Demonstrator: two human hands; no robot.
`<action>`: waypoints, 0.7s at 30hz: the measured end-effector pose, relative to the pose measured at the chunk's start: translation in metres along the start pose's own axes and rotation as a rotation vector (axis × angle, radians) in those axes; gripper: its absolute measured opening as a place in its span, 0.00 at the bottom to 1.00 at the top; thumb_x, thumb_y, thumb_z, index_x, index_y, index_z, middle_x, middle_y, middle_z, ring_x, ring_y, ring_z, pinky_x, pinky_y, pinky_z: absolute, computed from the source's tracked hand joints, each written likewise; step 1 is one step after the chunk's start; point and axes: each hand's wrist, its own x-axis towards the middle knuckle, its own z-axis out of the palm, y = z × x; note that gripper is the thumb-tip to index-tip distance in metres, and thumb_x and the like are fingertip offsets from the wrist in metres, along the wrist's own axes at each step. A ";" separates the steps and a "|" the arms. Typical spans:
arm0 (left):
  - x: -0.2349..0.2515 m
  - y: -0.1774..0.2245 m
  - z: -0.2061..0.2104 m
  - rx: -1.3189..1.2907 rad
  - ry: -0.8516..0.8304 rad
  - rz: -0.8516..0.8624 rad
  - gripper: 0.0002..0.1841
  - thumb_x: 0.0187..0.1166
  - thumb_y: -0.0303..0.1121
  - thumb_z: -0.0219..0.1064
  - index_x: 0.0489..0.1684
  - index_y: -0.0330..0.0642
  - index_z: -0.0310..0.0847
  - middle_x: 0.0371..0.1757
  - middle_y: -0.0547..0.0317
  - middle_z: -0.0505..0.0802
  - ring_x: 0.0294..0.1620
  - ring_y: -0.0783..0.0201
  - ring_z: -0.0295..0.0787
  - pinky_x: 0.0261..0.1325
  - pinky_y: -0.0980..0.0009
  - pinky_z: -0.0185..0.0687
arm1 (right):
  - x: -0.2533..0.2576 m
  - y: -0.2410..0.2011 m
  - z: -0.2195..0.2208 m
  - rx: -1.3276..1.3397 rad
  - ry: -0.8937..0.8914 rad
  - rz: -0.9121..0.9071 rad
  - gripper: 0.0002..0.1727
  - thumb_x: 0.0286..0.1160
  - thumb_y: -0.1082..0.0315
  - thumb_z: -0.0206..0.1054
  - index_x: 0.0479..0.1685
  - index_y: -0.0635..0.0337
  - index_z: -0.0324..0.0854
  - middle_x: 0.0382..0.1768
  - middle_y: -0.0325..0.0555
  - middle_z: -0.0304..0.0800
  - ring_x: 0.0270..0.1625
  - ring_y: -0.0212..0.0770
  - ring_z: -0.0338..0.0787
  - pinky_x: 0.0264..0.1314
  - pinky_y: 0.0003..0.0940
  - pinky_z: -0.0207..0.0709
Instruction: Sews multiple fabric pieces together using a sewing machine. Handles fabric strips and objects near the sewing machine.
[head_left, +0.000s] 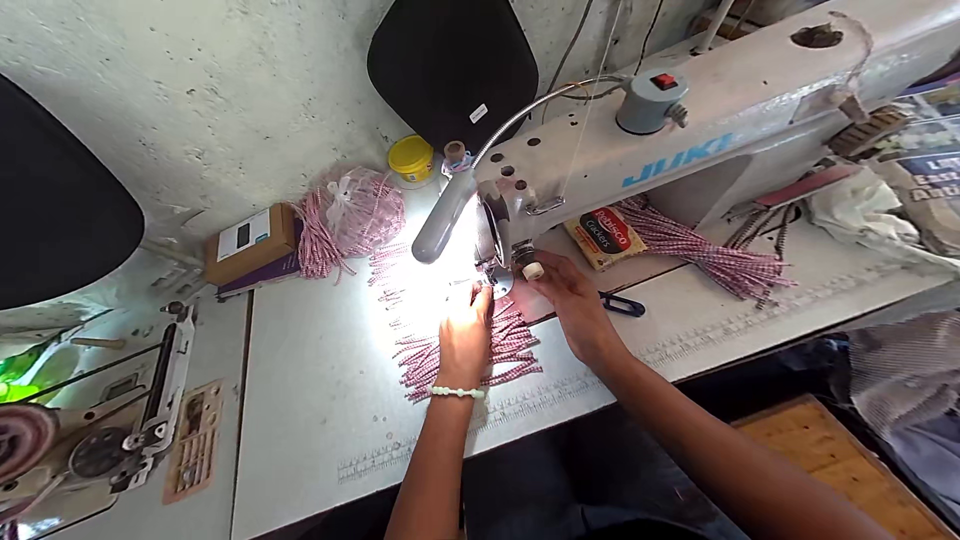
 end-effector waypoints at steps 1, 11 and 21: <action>-0.001 0.000 -0.001 -0.028 0.002 -0.008 0.14 0.79 0.20 0.63 0.55 0.35 0.93 0.55 0.39 0.95 0.57 0.44 0.95 0.61 0.51 0.88 | -0.001 0.001 -0.003 -0.018 -0.002 -0.016 0.22 0.83 0.78 0.58 0.75 0.69 0.73 0.67 0.53 0.86 0.68 0.34 0.87 0.72 0.29 0.79; -0.002 -0.001 -0.004 0.004 -0.061 0.003 0.15 0.79 0.19 0.62 0.55 0.37 0.94 0.60 0.40 0.94 0.61 0.44 0.93 0.62 0.51 0.87 | -0.008 0.004 -0.014 -0.166 -0.070 -0.061 0.22 0.80 0.78 0.55 0.73 0.71 0.73 0.65 0.55 0.87 0.65 0.35 0.89 0.70 0.30 0.81; -0.008 -0.005 0.000 -0.053 0.041 0.055 0.13 0.77 0.17 0.63 0.51 0.31 0.93 0.56 0.41 0.96 0.58 0.47 0.96 0.62 0.55 0.89 | -0.006 0.000 0.011 -0.367 -0.241 0.057 0.24 0.84 0.76 0.54 0.79 0.71 0.69 0.69 0.58 0.87 0.68 0.38 0.89 0.73 0.32 0.79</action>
